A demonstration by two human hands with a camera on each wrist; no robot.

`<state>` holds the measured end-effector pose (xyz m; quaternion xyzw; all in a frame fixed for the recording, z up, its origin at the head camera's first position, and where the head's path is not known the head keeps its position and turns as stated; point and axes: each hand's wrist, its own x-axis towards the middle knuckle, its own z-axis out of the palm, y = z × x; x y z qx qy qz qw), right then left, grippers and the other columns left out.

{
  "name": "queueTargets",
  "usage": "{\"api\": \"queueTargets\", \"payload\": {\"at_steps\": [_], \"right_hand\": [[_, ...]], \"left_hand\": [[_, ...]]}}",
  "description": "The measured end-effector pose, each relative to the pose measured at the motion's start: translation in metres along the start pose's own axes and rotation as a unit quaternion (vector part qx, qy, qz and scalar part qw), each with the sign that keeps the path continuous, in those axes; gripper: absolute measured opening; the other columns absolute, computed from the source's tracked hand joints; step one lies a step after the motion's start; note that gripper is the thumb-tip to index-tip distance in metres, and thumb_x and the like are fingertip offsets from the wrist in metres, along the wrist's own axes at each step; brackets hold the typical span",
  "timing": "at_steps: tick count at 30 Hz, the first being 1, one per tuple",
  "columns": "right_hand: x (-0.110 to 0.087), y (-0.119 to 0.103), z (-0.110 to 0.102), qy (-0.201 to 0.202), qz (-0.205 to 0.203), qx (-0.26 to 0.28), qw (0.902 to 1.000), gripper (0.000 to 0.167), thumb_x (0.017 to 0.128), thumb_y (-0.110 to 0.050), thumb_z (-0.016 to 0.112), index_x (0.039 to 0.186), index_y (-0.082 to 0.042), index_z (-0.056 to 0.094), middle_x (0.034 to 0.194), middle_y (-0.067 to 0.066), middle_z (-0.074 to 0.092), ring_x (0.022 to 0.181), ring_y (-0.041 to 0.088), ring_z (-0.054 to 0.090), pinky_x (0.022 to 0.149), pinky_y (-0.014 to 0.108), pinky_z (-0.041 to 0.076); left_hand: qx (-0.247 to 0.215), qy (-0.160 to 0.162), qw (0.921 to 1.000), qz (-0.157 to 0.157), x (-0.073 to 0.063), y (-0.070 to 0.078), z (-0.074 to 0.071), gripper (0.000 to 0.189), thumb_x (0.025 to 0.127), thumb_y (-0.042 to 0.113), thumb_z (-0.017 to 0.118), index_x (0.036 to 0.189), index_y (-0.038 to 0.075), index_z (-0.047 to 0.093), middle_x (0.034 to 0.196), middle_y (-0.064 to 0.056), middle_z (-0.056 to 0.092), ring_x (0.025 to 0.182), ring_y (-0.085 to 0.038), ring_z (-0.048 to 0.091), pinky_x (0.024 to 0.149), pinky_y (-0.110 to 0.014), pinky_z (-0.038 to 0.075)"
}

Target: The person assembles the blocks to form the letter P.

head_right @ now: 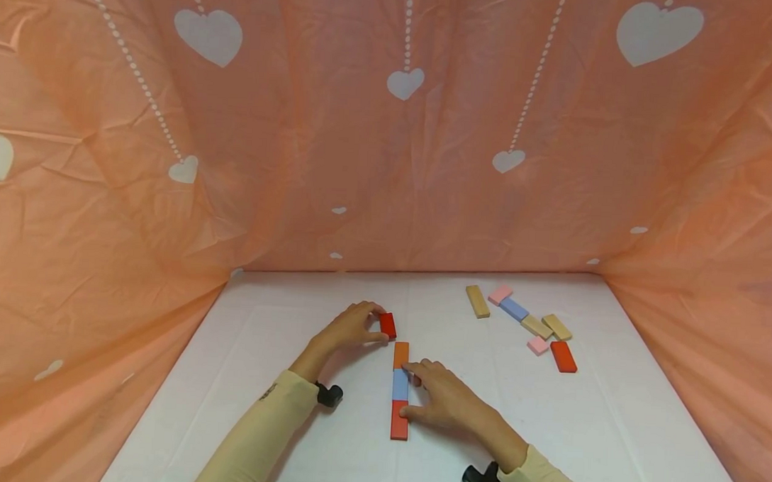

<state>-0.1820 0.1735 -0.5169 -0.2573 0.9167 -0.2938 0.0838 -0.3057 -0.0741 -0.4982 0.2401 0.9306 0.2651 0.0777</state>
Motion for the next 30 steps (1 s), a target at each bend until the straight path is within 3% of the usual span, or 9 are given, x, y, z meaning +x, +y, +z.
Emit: {"api": "queueTargets", "payload": {"at_steps": [11, 19, 30], "right_hand": [[-0.002, -0.001, -0.001, 0.005, -0.011, -0.008, 0.9999, 0.079, 0.088, -0.043, 0.089, 0.15, -0.005, 0.058, 0.107, -0.008, 0.055, 0.1, 0.012, 0.052, 0.088, 0.036, 0.051], [-0.002, -0.001, 0.0, 0.002, -0.006, -0.007, 1.0, 0.079, 0.088, -0.044, 0.089, 0.15, -0.006, 0.058, 0.107, -0.009, 0.055, 0.101, 0.012, 0.052, 0.091, 0.039, 0.052], [-0.001, 0.0, 0.0, -0.003, -0.001, -0.003, 1.0, 0.079, 0.088, -0.045, 0.089, 0.15, -0.006, 0.058, 0.108, -0.009, 0.056, 0.1, 0.012, 0.052, 0.09, 0.04, 0.052]], "left_hand": [[0.016, -0.022, 0.9996, 0.007, 0.011, 0.014, 0.007, 0.056, 0.094, 0.038, 0.085, 0.139, 0.011, 0.066, 0.139, -0.008, 0.067, 0.126, -0.029, 0.059, 0.113, -0.048, 0.049], [0.008, -0.03, 0.9995, 0.004, 0.011, 0.022, 0.007, 0.057, 0.094, 0.037, 0.085, 0.141, 0.012, 0.066, 0.14, -0.008, 0.066, 0.129, -0.03, 0.058, 0.115, -0.049, 0.048], [0.016, -0.048, 0.9987, 0.01, 0.014, 0.018, 0.009, 0.056, 0.095, 0.037, 0.084, 0.142, 0.013, 0.065, 0.147, -0.007, 0.064, 0.135, -0.029, 0.055, 0.119, -0.048, 0.044]]}}
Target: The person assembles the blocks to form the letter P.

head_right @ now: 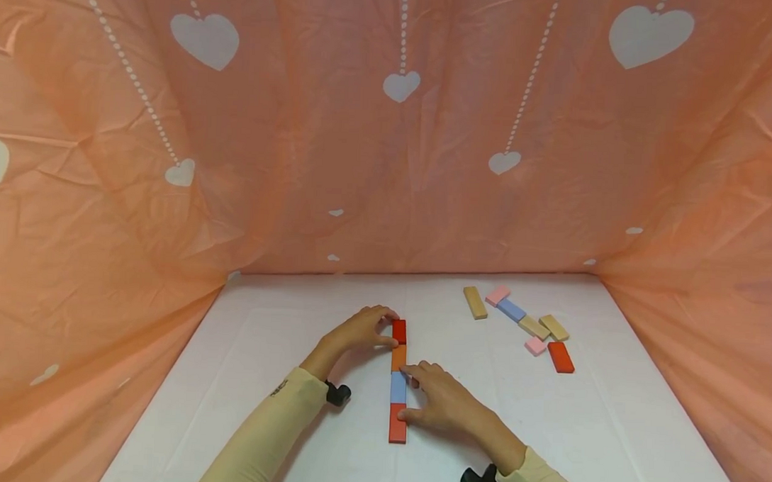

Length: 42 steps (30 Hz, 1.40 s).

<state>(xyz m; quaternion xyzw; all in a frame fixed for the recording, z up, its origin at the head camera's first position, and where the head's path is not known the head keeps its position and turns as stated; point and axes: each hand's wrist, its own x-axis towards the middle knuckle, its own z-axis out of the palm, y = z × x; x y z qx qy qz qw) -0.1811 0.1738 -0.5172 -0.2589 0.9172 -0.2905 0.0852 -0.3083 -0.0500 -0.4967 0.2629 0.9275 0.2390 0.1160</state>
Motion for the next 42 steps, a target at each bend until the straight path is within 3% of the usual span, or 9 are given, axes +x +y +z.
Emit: {"api": "queueTargets", "payload": {"at_steps": [25, 32, 42], "right_hand": [[-0.001, -0.003, 0.0, 0.008, -0.006, -0.005, 0.9999, 0.078, 0.087, -0.043, 0.09, 0.149, -0.006, 0.059, 0.105, -0.009, 0.054, 0.097, 0.011, 0.051, 0.085, 0.034, 0.049], [-0.002, -0.004, -0.001, 0.006, -0.001, 0.001, 1.0, 0.08, 0.087, -0.043, 0.09, 0.15, -0.006, 0.058, 0.105, -0.008, 0.054, 0.098, 0.012, 0.051, 0.085, 0.035, 0.049], [-0.004, 0.0, -0.005, 0.0, 0.013, 0.051, 0.9986, 0.081, 0.092, -0.049, 0.085, 0.153, -0.007, 0.054, 0.11, -0.005, 0.057, 0.101, 0.015, 0.054, 0.087, 0.035, 0.051]], "left_hand": [[-0.004, -0.01, 0.9999, -0.002, -0.002, -0.003, 0.003, 0.054, 0.098, 0.036, 0.081, 0.144, 0.015, 0.063, 0.149, -0.007, 0.061, 0.138, -0.03, 0.052, 0.12, -0.049, 0.044], [0.015, -0.003, 0.9998, 0.011, -0.001, -0.005, 0.007, 0.055, 0.099, 0.038, 0.079, 0.146, 0.014, 0.061, 0.139, -0.008, 0.063, 0.132, -0.03, 0.055, 0.117, -0.048, 0.046], [0.003, 0.002, 0.9999, 0.014, -0.018, -0.004, 0.006, 0.066, 0.103, 0.041, 0.073, 0.158, 0.011, 0.049, 0.148, -0.008, 0.064, 0.139, -0.032, 0.055, 0.119, -0.05, 0.044]]}}
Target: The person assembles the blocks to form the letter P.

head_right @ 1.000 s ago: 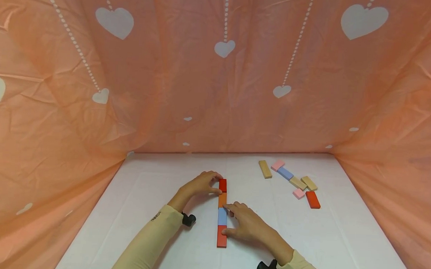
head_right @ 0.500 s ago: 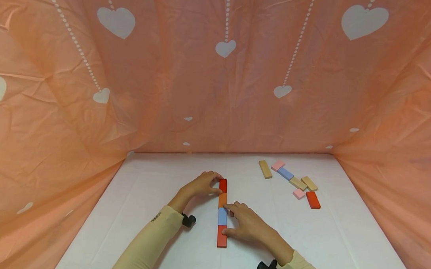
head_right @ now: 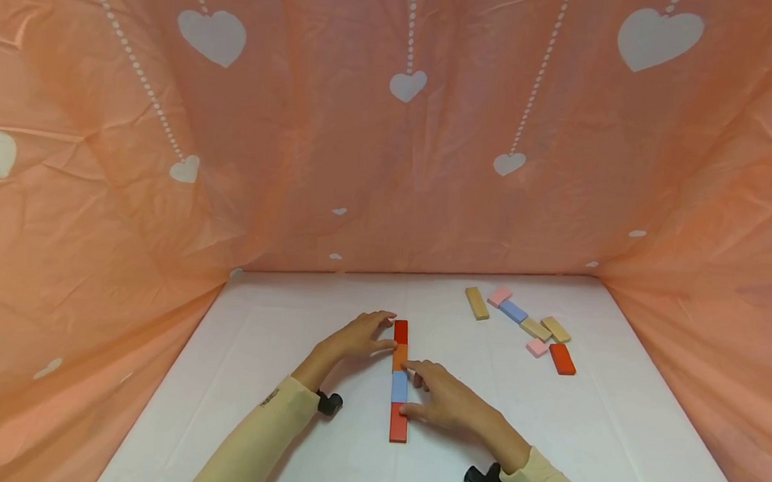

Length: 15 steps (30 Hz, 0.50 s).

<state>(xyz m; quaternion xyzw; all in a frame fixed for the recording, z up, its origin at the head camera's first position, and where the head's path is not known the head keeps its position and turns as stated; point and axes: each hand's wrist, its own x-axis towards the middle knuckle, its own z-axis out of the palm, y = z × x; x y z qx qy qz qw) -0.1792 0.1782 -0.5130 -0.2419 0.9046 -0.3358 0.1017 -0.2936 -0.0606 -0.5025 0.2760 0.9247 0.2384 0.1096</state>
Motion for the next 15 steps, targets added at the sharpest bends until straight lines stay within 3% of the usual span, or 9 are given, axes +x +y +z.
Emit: {"api": "queueTargets", "payload": {"at_steps": [5, 15], "right_hand": [[0.001, 0.008, -0.005, 0.004, -0.002, 0.008, 1.0, 0.077, 0.093, -0.044, 0.084, 0.154, -0.008, 0.054, 0.109, -0.006, 0.059, 0.101, 0.013, 0.056, 0.089, 0.034, 0.054], [0.005, 0.025, -0.025, 0.05, -0.008, -0.028, 0.9983, 0.073, 0.093, -0.038, 0.085, 0.153, -0.009, 0.056, 0.116, -0.002, 0.062, 0.107, 0.017, 0.058, 0.095, 0.041, 0.056]], "left_hand": [[0.014, -0.008, 0.9999, 0.001, -0.012, 0.003, 0.001, 0.069, 0.102, 0.046, 0.074, 0.158, 0.013, 0.051, 0.151, -0.006, 0.062, 0.14, -0.031, 0.055, 0.118, -0.05, 0.045], [0.056, -0.02, 0.9981, 0.015, -0.03, 0.01, 0.01, 0.077, 0.097, 0.051, 0.078, 0.158, 0.014, 0.051, 0.156, -0.006, 0.058, 0.142, -0.03, 0.053, 0.121, -0.047, 0.043]]}}
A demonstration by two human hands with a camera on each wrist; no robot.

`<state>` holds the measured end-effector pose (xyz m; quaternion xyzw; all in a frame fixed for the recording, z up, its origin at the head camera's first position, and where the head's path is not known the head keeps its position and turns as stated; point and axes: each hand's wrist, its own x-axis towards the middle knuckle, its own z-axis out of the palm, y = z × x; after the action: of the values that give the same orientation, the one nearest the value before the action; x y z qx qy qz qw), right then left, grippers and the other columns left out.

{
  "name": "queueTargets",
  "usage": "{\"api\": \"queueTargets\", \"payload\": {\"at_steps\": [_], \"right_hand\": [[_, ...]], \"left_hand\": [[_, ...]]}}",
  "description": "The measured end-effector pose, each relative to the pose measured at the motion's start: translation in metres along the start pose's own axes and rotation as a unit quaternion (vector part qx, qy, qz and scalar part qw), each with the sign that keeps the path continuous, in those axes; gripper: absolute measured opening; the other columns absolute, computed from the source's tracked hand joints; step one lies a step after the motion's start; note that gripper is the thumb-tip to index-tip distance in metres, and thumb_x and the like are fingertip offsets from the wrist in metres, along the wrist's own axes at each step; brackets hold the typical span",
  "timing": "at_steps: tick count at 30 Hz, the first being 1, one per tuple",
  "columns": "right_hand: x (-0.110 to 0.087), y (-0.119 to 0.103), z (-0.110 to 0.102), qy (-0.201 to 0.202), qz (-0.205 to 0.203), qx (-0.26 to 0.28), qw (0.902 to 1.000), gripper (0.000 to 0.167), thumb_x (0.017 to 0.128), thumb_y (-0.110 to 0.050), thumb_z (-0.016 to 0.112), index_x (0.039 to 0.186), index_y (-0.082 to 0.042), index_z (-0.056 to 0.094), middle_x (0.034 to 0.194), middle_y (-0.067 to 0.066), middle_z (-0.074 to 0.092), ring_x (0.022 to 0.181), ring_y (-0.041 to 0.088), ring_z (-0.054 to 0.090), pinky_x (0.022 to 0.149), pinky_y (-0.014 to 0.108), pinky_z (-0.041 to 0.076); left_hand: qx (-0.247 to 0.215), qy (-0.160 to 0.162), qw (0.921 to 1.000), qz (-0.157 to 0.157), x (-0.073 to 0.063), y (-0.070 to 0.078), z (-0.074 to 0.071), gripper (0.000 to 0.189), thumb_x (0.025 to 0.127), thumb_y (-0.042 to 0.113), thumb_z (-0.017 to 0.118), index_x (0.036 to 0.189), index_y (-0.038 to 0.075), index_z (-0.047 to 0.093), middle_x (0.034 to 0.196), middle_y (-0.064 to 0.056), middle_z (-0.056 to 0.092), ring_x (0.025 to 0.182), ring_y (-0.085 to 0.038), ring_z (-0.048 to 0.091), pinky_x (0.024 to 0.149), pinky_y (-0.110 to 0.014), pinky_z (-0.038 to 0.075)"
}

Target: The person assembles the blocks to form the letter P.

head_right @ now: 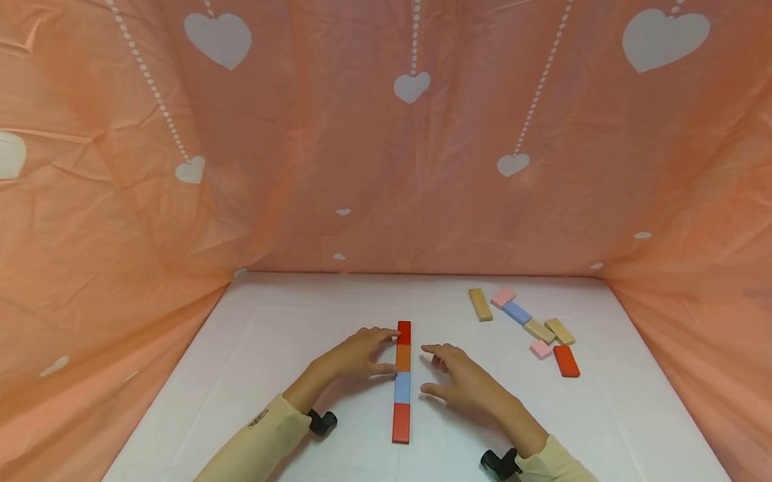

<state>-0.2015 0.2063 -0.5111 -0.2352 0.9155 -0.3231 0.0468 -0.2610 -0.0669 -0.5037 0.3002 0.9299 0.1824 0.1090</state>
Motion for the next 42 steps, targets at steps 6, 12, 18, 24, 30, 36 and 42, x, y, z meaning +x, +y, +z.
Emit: {"api": "queueTargets", "payload": {"at_steps": [6, 12, 18, 24, 30, 36, 42], "right_hand": [[0.007, 0.013, -0.014, 0.011, 0.025, 0.004, 0.9996, 0.074, 0.094, -0.036, 0.085, 0.155, -0.009, 0.053, 0.124, 0.006, 0.063, 0.114, 0.024, 0.061, 0.101, 0.051, 0.055], [0.015, 0.026, -0.028, 0.037, 0.031, 0.001, 0.9988, 0.075, 0.094, -0.032, 0.085, 0.156, -0.008, 0.052, 0.128, 0.013, 0.064, 0.117, 0.032, 0.061, 0.102, 0.058, 0.054], [0.025, 0.038, -0.038, 0.074, -0.002, -0.001, 0.9972, 0.073, 0.093, -0.025, 0.086, 0.152, 0.001, 0.053, 0.126, 0.022, 0.064, 0.115, 0.04, 0.061, 0.098, 0.061, 0.054], [0.033, 0.047, -0.048, 0.125, -0.031, -0.013, 0.9916, 0.068, 0.09, -0.019, 0.087, 0.146, 0.006, 0.056, 0.128, 0.03, 0.065, 0.116, 0.048, 0.061, 0.098, 0.066, 0.05], [0.044, 0.056, -0.057, 0.149, -0.037, -0.034, 0.9875, 0.07, 0.089, -0.019, 0.087, 0.145, 0.009, 0.055, 0.144, 0.035, 0.055, 0.129, 0.055, 0.053, 0.106, 0.072, 0.043], [0.053, 0.07, -0.064, 0.129, 0.028, -0.019, 0.9911, 0.075, 0.093, -0.024, 0.086, 0.15, 0.007, 0.05, 0.143, 0.037, 0.051, 0.131, 0.054, 0.05, 0.105, 0.071, 0.044], [0.053, 0.073, -0.068, 0.131, 0.063, -0.017, 0.9892, 0.073, 0.093, -0.023, 0.085, 0.15, 0.005, 0.049, 0.144, 0.041, 0.044, 0.126, 0.058, 0.05, 0.1, 0.071, 0.042]], "left_hand": [[0.006, -0.012, 0.9999, -0.01, -0.01, 0.006, 0.003, 0.082, 0.095, 0.054, 0.079, 0.161, 0.017, 0.048, 0.159, -0.005, 0.054, 0.143, -0.028, 0.051, 0.122, -0.047, 0.042], [0.012, -0.016, 0.9995, -0.023, -0.012, 0.01, 0.006, 0.089, 0.092, 0.059, 0.079, 0.164, 0.02, 0.044, 0.161, -0.005, 0.051, 0.144, -0.028, 0.049, 0.119, -0.049, 0.044], [0.034, -0.015, 0.9989, -0.028, -0.01, 0.015, 0.008, 0.091, 0.091, 0.064, 0.077, 0.164, 0.021, 0.043, 0.16, -0.006, 0.052, 0.14, -0.029, 0.052, 0.114, -0.049, 0.05], [0.047, -0.012, 0.9984, -0.027, -0.01, 0.019, 0.009, 0.093, 0.091, 0.066, 0.077, 0.164, 0.019, 0.043, 0.158, -0.007, 0.053, 0.137, -0.03, 0.053, 0.112, -0.049, 0.051], [0.052, -0.009, 0.9982, -0.027, -0.01, 0.02, 0.01, 0.094, 0.09, 0.067, 0.077, 0.164, 0.02, 0.044, 0.156, -0.006, 0.053, 0.136, -0.03, 0.053, 0.11, -0.049, 0.051], [0.061, -0.009, 0.9977, -0.028, -0.01, 0.022, 0.01, 0.092, 0.089, 0.065, 0.079, 0.163, 0.021, 0.046, 0.155, -0.006, 0.053, 0.136, -0.029, 0.052, 0.11, -0.048, 0.051], [0.081, -0.006, 0.9963, -0.028, -0.01, 0.022, 0.011, 0.091, 0.089, 0.063, 0.08, 0.162, 0.022, 0.046, 0.155, -0.006, 0.053, 0.136, -0.028, 0.051, 0.11, -0.047, 0.051]]}}
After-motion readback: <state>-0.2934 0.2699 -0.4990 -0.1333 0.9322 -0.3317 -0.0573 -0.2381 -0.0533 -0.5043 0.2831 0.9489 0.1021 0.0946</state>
